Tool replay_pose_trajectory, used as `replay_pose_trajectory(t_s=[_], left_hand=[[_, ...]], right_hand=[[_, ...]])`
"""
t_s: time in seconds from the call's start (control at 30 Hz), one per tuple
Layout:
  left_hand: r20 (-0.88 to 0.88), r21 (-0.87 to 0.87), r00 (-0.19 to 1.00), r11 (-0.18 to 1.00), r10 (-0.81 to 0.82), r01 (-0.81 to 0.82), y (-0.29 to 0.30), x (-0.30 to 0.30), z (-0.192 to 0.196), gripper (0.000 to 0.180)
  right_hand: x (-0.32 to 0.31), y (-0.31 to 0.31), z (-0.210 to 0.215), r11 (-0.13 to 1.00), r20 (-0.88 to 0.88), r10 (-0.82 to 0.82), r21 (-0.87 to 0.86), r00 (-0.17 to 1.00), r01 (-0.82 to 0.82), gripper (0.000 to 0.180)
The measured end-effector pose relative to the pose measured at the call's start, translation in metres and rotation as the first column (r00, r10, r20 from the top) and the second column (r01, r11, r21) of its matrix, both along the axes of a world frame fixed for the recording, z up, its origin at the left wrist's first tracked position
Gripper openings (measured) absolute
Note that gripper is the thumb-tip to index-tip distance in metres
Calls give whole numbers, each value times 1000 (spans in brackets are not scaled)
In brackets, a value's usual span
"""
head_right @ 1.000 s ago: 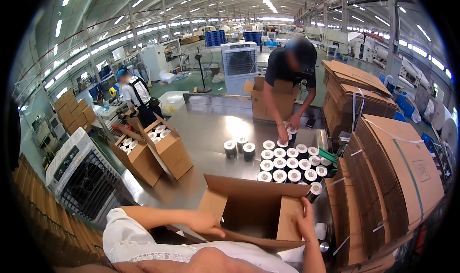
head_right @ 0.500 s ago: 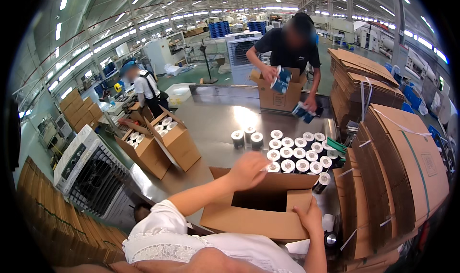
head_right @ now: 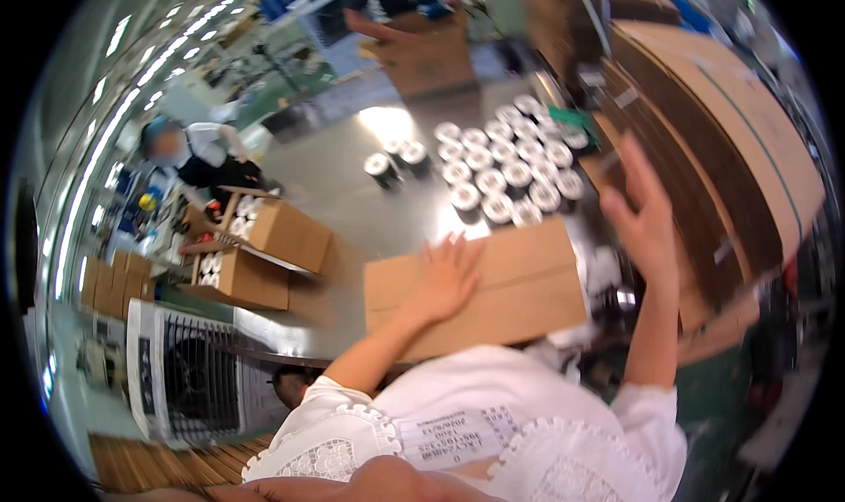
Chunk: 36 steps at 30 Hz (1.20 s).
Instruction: The person packs white and blue coffee pods into a cardboard box on a metal table. They arrange the pods in rows, close the box flaps, and then repeat the process with another box.
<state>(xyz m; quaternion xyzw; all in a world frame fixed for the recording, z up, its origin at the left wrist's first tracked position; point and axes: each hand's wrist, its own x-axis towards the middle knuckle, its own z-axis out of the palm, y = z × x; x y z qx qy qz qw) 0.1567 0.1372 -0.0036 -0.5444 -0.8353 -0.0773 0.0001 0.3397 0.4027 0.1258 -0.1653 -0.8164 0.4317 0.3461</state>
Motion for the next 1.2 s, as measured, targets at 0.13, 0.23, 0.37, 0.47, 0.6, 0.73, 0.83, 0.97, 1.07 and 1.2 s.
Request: replay_pose_trajectory(t_s=[0.13, 0.23, 0.37, 0.47, 0.6, 0.73, 0.83, 0.97, 1.07, 1.2], left_hand=[[-7, 28, 1000, 999, -26, 26, -6, 5, 12, 55], [-2, 29, 999, 999, -41, 41, 0, 4, 15, 54], [1, 5, 1000, 1000, -28, 28, 1, 3, 17, 56], [68, 19, 997, 999, -46, 45, -4, 0, 16, 63], [61, 23, 998, 999, -35, 34, -10, 2, 25, 69], [77, 27, 996, 999, -38, 36, -21, 2, 30, 70], [104, 49, 995, 999, 1, -6, -46, -20, 20, 70], [139, 79, 986, 992, 91, -102, -97, -60, 16, 68], [187, 118, 969, 976, 162, -185, -141, -90, 11, 65], [388, 155, 895, 942, 219, -298, -204, -133, 22, 64]], right_hand=[[-9, -36, 84, 830, -545, 67, 495, 836, 256, 65], [-20, -50, 66, 691, -360, 17, 678, 933, 250, 63], [-63, -56, -40, 649, 200, -315, 759, 928, 57, 60], [-70, -35, -113, 910, 609, 49, 300, 792, -287, 57], [-70, 10, -165, 958, 185, 172, -259, 968, -120, 54], [-67, 41, -285, 854, 255, -31, -496, 967, 158, 55], [-51, -19, -344, 612, 318, 181, -777, 931, 147, 56], [-49, -74, -332, 295, 254, 398, -945, 881, 139, 58], [-56, -80, -317, 466, 440, 416, -855, 796, 229, 69], [-86, -41, -373, 628, 504, 441, -765, 742, 147, 63]])
